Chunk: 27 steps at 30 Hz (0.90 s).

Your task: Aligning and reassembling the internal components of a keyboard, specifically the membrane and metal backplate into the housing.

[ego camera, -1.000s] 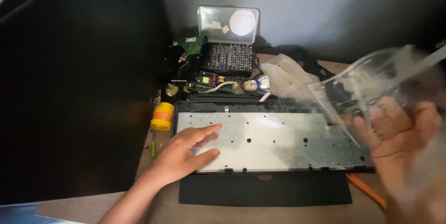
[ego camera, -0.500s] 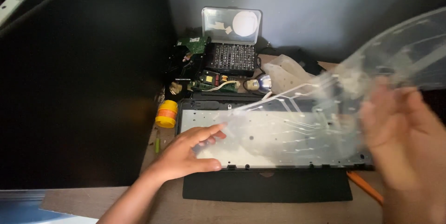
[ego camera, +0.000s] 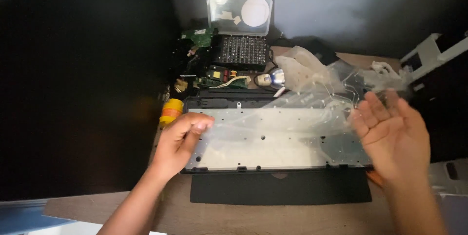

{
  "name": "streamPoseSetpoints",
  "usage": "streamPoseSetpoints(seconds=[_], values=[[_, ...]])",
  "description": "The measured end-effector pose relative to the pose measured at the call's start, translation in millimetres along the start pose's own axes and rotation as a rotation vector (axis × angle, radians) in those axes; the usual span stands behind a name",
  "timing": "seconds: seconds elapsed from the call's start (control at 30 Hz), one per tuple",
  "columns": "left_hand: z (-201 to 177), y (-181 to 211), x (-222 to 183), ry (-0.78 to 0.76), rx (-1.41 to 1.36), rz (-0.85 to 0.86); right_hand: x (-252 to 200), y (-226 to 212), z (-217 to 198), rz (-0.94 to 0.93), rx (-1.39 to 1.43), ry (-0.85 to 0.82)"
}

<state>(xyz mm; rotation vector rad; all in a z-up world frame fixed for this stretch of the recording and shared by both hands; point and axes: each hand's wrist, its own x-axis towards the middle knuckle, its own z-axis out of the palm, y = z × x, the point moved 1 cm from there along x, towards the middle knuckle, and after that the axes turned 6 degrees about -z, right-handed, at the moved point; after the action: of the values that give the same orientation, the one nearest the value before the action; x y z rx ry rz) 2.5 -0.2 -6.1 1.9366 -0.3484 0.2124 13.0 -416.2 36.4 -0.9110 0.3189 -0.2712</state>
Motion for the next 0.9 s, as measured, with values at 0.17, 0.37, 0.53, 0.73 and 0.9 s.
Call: streamPoseSetpoints(seconds=[0.17, 0.37, 0.53, 0.73, 0.9], values=[[-3.4, -2.7, -1.3, 0.111, -0.031, 0.039, 16.0, -22.1, -27.8, -0.107, 0.133, -0.566], [-9.7, -14.1, -1.6, 0.353, -0.301, -0.070, 26.9, -32.8, -97.6, -0.508, -0.452, -0.277], [-8.7, -14.3, -2.6, 0.400, -0.196, -0.059, 43.4, -20.1, -153.3, -0.565, -0.593, -0.148], [-7.6, -21.2, -2.7, 0.428, -0.260, -0.034, 29.0, -4.2, -127.4, -0.477, -0.652, 0.374], [-11.3, -17.1, 0.1, 0.432, -0.304, -0.065, -15.0, -11.6, -43.3, -0.694, -1.075, 0.134]])
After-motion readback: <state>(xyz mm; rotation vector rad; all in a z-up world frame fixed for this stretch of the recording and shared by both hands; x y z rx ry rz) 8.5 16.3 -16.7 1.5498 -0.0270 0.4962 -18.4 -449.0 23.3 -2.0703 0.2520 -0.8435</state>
